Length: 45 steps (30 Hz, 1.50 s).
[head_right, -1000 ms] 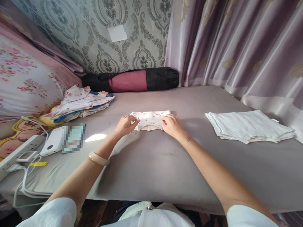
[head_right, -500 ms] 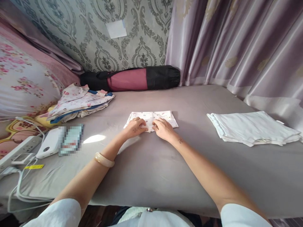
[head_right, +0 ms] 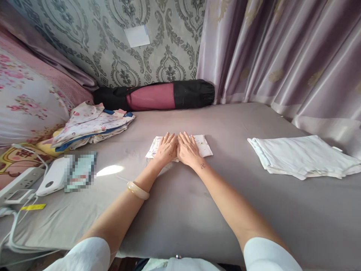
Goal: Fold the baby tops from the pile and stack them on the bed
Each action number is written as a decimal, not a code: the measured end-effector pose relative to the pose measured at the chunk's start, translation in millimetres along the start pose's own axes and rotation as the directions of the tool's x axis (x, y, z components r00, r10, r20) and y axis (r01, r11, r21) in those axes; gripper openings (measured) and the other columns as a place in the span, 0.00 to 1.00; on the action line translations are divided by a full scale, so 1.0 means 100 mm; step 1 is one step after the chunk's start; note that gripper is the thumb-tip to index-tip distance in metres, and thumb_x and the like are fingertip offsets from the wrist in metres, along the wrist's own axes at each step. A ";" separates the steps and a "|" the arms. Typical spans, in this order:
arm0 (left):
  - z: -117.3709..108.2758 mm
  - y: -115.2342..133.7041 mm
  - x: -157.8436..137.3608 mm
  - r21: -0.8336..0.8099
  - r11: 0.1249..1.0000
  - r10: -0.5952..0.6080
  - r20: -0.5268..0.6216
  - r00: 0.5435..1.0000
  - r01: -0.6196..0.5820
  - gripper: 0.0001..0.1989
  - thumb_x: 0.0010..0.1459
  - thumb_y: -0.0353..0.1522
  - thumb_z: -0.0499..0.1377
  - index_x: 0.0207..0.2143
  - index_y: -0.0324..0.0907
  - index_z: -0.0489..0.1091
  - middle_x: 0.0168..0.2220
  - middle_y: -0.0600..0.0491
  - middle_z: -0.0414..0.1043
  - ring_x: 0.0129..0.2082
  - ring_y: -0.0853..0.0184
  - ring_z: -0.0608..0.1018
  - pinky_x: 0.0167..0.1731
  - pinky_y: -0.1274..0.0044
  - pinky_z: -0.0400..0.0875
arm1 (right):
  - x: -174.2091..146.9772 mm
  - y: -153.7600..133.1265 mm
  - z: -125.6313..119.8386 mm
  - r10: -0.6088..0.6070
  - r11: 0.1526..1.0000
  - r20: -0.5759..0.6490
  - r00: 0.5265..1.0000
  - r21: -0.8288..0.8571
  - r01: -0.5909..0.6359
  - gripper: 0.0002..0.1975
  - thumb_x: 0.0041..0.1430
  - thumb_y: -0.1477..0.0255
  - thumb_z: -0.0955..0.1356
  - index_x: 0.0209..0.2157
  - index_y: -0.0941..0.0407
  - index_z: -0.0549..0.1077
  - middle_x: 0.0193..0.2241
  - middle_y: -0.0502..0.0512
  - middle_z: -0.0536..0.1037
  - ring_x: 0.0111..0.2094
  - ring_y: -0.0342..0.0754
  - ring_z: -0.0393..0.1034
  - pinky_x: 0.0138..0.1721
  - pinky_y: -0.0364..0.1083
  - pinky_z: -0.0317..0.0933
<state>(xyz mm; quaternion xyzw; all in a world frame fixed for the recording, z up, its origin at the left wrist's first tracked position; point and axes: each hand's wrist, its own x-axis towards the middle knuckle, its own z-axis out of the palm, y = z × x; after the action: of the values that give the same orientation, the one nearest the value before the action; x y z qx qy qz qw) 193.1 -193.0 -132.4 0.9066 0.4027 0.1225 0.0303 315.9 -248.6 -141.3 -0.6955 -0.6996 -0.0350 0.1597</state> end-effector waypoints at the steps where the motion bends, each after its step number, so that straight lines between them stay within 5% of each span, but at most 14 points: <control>1: 0.04 -0.01 0.00 0.007 1.000 -0.004 0.028 1.000 0.004 0.24 0.68 0.32 0.44 0.64 0.36 0.58 0.67 0.44 0.58 0.70 0.54 0.52 0.66 0.61 0.49 | 0.00 0.00 0.04 0.005 1.000 0.025 1.000 -0.006 -0.005 0.28 0.68 0.71 0.53 0.65 0.68 0.60 0.67 0.65 0.57 0.69 0.57 0.46 0.68 0.58 0.40; 8: 0.10 -0.08 0.01 -0.002 1.000 -0.017 0.168 0.986 0.018 0.26 0.71 0.35 0.39 0.67 0.38 0.54 0.68 0.46 0.54 0.69 0.56 0.55 0.67 0.60 0.48 | -0.02 0.04 0.14 0.022 1.000 0.097 0.995 -0.010 -0.021 0.30 0.67 0.72 0.53 0.66 0.69 0.57 0.67 0.65 0.57 0.68 0.56 0.49 0.68 0.56 0.40; 17: 0.07 -0.09 0.00 -0.047 0.999 0.003 0.124 0.992 0.002 0.24 0.70 0.36 0.40 0.64 0.40 0.58 0.66 0.45 0.59 0.68 0.55 0.58 0.65 0.57 0.50 | 0.01 0.04 0.05 0.062 0.997 0.153 0.986 0.037 -0.069 0.29 0.68 0.70 0.51 0.66 0.66 0.57 0.67 0.63 0.58 0.68 0.54 0.49 0.68 0.55 0.41; 22: 0.06 -0.12 -0.01 -0.003 1.000 0.011 0.006 1.000 -0.011 0.26 0.70 0.38 0.40 0.65 0.36 0.57 0.67 0.42 0.56 0.70 0.54 0.51 0.67 0.56 0.42 | 0.00 0.10 0.00 0.112 0.994 0.110 0.988 -0.022 -0.111 0.30 0.68 0.69 0.51 0.67 0.68 0.56 0.68 0.64 0.55 0.70 0.54 0.44 0.69 0.55 0.36; 32: 0.03 -0.10 -0.01 -0.028 0.999 -0.013 0.146 0.989 0.017 0.27 0.71 0.40 0.39 0.65 0.37 0.57 0.68 0.41 0.55 0.69 0.54 0.55 0.66 0.54 0.44 | -0.02 0.13 0.11 0.128 0.991 0.108 0.986 -0.043 -0.124 0.29 0.69 0.69 0.51 0.65 0.66 0.59 0.67 0.63 0.57 0.68 0.55 0.48 0.68 0.56 0.40; 41: 0.11 -0.19 -0.03 0.009 0.999 -0.043 0.015 0.999 0.043 0.27 0.70 0.40 0.38 0.64 0.39 0.59 0.66 0.43 0.58 0.69 0.54 0.54 0.67 0.55 0.41 | -0.06 0.16 0.02 0.205 0.977 0.099 0.974 -0.076 -0.198 0.29 0.69 0.69 0.51 0.66 0.67 0.58 0.68 0.63 0.53 0.70 0.54 0.44 0.69 0.57 0.36; 45: 0.17 -0.24 -0.02 0.001 0.998 -0.062 0.051 0.997 0.062 0.28 0.70 0.41 0.38 0.65 0.37 0.57 0.67 0.41 0.57 0.68 0.54 0.56 0.66 0.56 0.44 | -0.07 0.19 0.06 0.238 0.970 0.125 0.963 -0.078 -0.230 0.30 0.69 0.68 0.51 0.66 0.68 0.57 0.68 0.64 0.55 0.69 0.55 0.45 0.68 0.56 0.37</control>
<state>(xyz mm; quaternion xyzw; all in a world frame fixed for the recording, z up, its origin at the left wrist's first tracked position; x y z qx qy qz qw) 178.3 -177.8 -153.2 0.8965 0.4297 0.0986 0.0448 333.9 -253.1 -152.0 -0.7787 -0.6203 0.0089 0.0936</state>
